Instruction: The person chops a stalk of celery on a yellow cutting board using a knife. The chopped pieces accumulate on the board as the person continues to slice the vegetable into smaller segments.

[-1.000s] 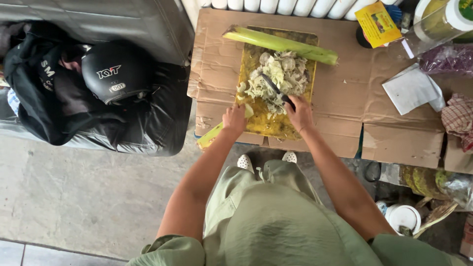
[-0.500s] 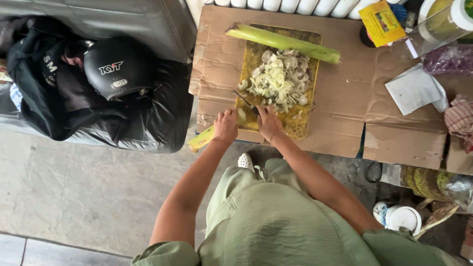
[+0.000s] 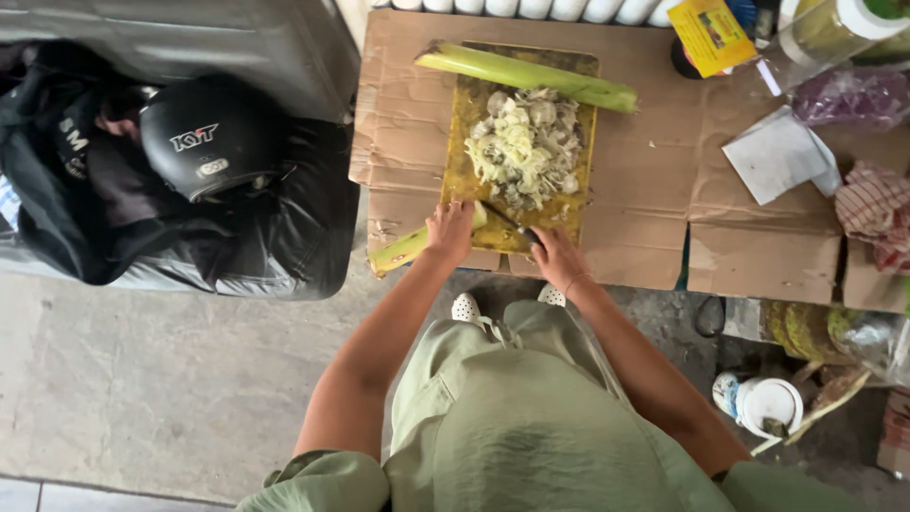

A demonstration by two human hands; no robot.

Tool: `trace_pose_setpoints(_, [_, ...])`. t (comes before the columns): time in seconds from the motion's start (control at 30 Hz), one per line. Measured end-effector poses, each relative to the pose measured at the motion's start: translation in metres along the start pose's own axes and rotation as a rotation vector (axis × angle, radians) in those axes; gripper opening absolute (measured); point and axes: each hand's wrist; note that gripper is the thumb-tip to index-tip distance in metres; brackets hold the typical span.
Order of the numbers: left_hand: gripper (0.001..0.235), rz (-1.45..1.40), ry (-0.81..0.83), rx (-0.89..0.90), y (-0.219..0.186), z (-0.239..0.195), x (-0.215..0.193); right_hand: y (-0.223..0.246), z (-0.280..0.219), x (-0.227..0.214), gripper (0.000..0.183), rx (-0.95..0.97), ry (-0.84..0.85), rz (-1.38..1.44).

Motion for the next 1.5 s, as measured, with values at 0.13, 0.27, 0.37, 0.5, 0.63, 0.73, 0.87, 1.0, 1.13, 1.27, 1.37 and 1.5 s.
trace_pose_setpoints(0.13, [0.071,0.037,0.023,0.065,-0.005,0.008,0.012,-0.006,-0.002,-0.017,0.035,0.018,-0.170,0.023])
trace_pose_setpoints(0.27, [0.064,0.077,-0.001,0.097,-0.011,0.020,0.027,0.016,-0.011,-0.028,0.035,0.056,-0.092,0.085])
trace_pose_setpoints(0.37, [0.053,0.113,0.051,0.075,-0.009,0.028,0.033,0.030,-0.016,-0.016,0.039,0.030,-0.151,0.099])
trace_pose_setpoints(0.5, [0.055,0.049,0.082,0.061,-0.005,0.030,0.038,0.046,-0.021,-0.007,0.042,0.017,-0.191,0.115])
trace_pose_setpoints(0.63, [0.059,0.082,-0.009,0.102,-0.006,0.027,0.044,0.066,-0.034,-0.016,0.042,0.149,-0.079,0.103])
trace_pose_setpoints(0.73, [0.045,0.112,0.059,0.040,-0.010,0.029,0.044,0.080,-0.044,-0.026,0.042,0.186,-0.049,0.085])
trace_pose_setpoints(0.87, [0.048,0.072,0.098,-0.010,-0.014,0.032,0.038,0.094,-0.053,-0.036,0.041,0.195,-0.067,0.035])
trace_pose_setpoints(1.0, [0.036,0.049,0.085,-0.023,-0.013,0.036,0.041,0.098,-0.052,-0.037,0.040,0.254,-0.004,0.010])
trace_pose_setpoints(1.13, [0.030,0.020,0.096,-0.024,-0.012,0.038,0.039,0.097,-0.051,-0.033,0.042,0.202,-0.026,0.007])
trace_pose_setpoints(1.27, [0.025,-0.013,0.106,-0.020,-0.013,0.035,0.032,0.097,-0.038,-0.029,0.034,0.275,0.156,-0.081])
trace_pose_setpoints(1.37, [0.024,-0.024,0.098,-0.015,-0.016,0.035,0.027,0.100,-0.019,-0.020,0.030,0.310,0.228,-0.123])
trace_pose_setpoints(1.5, [0.023,-0.004,0.064,-0.006,-0.018,0.034,0.027,0.099,0.010,0.001,0.029,0.272,0.105,-0.165])
Point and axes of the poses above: each hand's wrist, its own z-axis towards the middle knuckle, its own x-axis out of the palm, y = z × x, and after that the axes turned 11 degrees about -z, right-handed
